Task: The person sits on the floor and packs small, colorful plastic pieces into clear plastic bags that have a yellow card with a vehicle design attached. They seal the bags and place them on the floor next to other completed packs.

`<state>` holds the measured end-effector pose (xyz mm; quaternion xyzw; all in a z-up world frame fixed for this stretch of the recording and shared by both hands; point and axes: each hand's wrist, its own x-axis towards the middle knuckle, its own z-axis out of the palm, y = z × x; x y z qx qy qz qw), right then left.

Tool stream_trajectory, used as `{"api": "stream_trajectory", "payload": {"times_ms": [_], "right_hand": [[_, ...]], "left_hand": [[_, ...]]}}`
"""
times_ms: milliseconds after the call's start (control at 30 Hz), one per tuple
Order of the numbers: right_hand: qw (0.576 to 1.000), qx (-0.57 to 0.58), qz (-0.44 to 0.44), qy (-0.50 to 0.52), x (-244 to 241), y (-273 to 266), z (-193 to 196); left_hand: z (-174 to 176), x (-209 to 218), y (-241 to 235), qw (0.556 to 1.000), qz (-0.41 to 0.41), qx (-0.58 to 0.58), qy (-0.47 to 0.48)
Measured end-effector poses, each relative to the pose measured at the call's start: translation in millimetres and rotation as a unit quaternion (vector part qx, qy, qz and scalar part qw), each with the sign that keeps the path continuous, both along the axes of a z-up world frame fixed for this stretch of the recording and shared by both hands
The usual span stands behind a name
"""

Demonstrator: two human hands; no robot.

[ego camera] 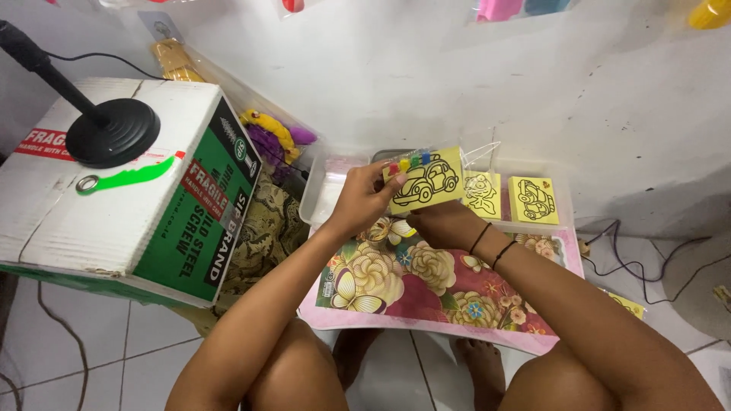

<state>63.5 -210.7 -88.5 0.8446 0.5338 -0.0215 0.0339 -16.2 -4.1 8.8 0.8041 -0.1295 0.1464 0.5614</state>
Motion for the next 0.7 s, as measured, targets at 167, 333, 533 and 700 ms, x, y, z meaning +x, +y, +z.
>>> {"api": "stream_trajectory", "payload": {"times_ms": [167, 333, 533, 700], "right_hand": [[1.0, -0.023, -0.007, 0.017, -10, -14, 10], [0.996, -0.046, -0.039, 0.069, -24, -29, 25], [0.988, -0.121, -0.083, 0.051, -11, -55, -20], [0.988, -0.133, -0.074, 0.013, 0, -77, -58]], "left_hand": [[-1, 1, -3, 1.0, -0.006, 0.004, 0.003], [-5, 3, -5, 1.0, -0.013, 0.019, 0.0], [-6, 5, -10, 1.0, -0.014, 0.022, 0.006], [0, 5, -14, 0.999, -0.026, 0.02, 0.007]]}}
